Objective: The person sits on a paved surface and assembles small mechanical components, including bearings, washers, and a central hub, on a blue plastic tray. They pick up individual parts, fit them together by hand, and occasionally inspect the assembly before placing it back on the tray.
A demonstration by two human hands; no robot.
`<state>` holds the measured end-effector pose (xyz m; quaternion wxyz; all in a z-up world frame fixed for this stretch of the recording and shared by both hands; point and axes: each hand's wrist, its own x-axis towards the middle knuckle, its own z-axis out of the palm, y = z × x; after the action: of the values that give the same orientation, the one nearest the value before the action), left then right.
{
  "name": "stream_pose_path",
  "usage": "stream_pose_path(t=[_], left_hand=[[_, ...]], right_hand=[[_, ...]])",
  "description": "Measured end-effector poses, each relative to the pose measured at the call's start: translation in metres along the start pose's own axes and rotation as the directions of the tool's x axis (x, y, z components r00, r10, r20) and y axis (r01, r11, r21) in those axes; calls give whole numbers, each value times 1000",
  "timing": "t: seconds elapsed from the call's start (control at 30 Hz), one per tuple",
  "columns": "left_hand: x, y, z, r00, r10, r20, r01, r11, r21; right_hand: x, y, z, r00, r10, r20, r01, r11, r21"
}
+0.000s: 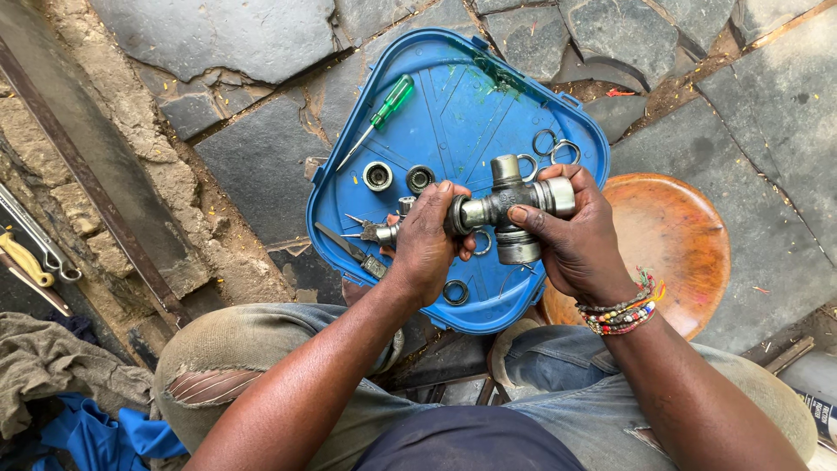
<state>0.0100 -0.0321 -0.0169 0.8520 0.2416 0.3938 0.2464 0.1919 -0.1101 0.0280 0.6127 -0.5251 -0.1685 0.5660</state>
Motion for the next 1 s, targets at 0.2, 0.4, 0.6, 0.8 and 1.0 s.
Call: stream_pose_path(t=[0.2,0.4,0.6,0.8,1.0], left_hand=[[-1,-3,-2,1000,11,-11,-11,1000,12],[-1,-2,-3,999,-21,-26,21,1000,15],[-2,1,-6,1000,27,1,-27,999,21],[-2,-1,-12,999,35,2,-35,999,-35],[-3,0,-12,999,19,31,-17,997,-73]], right_hand=[[-1,1,4,992,-123,6,122,978,-172],[-4,-4,11,983,-183,20,174,889,-423],[-19,-8,25,955,-284,82,276,760,-589],[-29,-3,38,906,-393,158,390,627,-674],[-34,-11,42,860,-449,241,456,466,-758]])
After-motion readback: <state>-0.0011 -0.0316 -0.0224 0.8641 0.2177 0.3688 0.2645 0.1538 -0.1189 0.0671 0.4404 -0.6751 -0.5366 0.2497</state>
